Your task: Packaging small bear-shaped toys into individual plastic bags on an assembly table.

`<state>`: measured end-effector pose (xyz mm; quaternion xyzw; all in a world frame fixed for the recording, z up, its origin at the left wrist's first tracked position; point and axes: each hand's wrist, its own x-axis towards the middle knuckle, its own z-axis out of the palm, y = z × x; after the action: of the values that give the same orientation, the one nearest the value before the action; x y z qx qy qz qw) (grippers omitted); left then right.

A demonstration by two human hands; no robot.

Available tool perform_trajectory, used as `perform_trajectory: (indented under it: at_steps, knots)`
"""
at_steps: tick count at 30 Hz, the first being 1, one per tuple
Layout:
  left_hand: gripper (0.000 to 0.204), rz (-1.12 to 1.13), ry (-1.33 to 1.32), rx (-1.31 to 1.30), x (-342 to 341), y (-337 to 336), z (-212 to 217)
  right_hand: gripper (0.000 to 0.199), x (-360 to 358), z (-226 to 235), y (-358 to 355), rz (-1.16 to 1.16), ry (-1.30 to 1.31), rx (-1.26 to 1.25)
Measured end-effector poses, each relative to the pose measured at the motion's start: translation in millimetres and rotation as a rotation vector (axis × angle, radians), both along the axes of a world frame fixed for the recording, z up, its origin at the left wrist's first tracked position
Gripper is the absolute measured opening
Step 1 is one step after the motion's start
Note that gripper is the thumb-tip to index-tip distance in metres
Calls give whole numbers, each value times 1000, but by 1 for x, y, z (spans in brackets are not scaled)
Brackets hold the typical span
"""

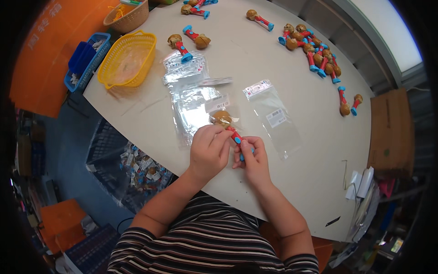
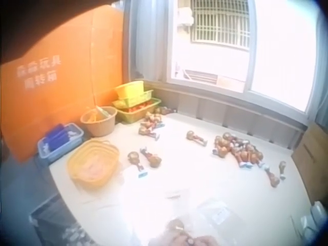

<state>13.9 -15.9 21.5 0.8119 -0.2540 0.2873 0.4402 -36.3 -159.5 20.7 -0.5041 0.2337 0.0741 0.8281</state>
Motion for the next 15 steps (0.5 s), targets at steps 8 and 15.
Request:
perform_trajectory:
  at_steps: [8,15]
  knots:
    - [23,55,88,39,9,3,3,34,-8,15,-9,278,-518,-981]
    - [21,-86,147,15,-8,-7,5,27,1,-8,0,-102,-827,-1273]
